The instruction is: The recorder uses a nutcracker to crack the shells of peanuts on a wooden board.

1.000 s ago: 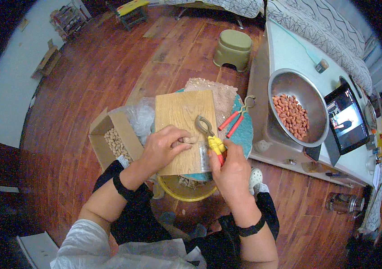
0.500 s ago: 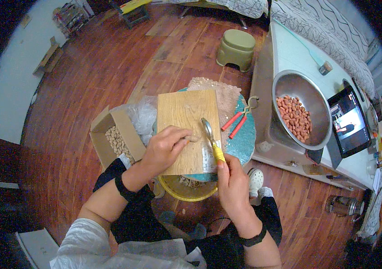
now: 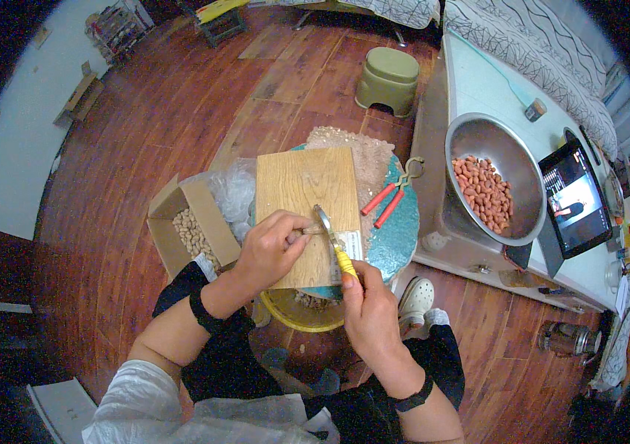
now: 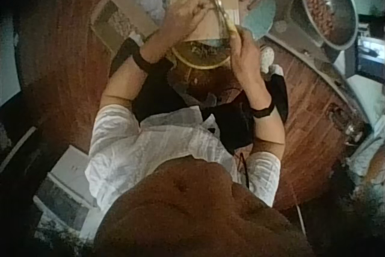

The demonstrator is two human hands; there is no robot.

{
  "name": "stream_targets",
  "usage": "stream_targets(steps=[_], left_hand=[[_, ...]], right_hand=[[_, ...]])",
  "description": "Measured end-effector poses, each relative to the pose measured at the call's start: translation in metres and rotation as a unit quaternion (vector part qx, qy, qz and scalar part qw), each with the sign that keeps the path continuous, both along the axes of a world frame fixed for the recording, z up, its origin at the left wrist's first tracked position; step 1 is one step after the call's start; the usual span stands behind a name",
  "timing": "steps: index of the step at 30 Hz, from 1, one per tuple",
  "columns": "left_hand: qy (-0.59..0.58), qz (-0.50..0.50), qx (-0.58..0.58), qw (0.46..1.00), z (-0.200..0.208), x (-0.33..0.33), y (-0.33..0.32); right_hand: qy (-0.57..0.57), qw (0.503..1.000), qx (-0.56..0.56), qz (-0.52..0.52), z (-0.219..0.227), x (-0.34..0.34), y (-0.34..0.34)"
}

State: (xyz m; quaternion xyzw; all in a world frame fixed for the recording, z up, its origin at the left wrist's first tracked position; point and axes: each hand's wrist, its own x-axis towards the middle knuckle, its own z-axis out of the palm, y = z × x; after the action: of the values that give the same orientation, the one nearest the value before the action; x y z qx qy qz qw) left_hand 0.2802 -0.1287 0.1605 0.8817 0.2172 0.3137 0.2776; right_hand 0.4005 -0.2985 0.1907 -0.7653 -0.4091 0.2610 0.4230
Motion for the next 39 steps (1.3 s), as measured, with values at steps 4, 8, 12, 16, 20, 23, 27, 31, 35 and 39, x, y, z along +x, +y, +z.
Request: stream_targets(steps=[4,8,12,16,20,23,27,31,35,39], left_hand=[[-0.009,-0.006,0.003,1.000,0.002,0.000,0.001],[-0.005,-0.001,0.001,1.000,0.001,-0.001,0.001],[-0.009,-0.005,-0.002,1.000,0.001,0.000,0.001],[-0.008,-0.007,-0.004,1.000,-0.001,0.001,0.001],[-0.018,-0.006,-0.010,1.000,0.001,-0.002,0.000],[-0.010,-0.010,-0.006,1.000,0.002,-0.001,0.001],[-0.003,-0.012,-0.004,1.000,0.001,0.000,0.001],[-0.011,-0.011,-0.009,1.000,0.001,0.001,0.001],[-0.013,-0.011,-0.007,1.000,0.000,0.000,0.001],[-0.018,-0.010,-0.006,1.000,0.000,-0.001,0.001]], right_hand=[[-0.084,0.991,0.101,-0.007,0.001,-0.006,-0.003],[-0.047,0.999,0.001,0.012,0.004,-0.004,-0.002],[-0.006,1.000,0.008,-0.006,-0.004,-0.002,-0.005],[-0.028,0.996,0.075,-0.026,-0.001,-0.001,-0.005],[-0.009,0.999,-0.035,0.001,0.006,-0.001,-0.003],[-0.024,0.999,0.031,-0.012,0.002,0.000,-0.004],[-0.003,1.000,-0.008,0.000,-0.001,0.001,-0.004],[0.040,0.999,-0.006,-0.008,-0.002,-0.001,-0.005],[-0.006,0.999,0.037,-0.006,-0.004,-0.004,-0.005],[0.040,0.999,-0.018,0.009,-0.004,-0.003,-0.006]])
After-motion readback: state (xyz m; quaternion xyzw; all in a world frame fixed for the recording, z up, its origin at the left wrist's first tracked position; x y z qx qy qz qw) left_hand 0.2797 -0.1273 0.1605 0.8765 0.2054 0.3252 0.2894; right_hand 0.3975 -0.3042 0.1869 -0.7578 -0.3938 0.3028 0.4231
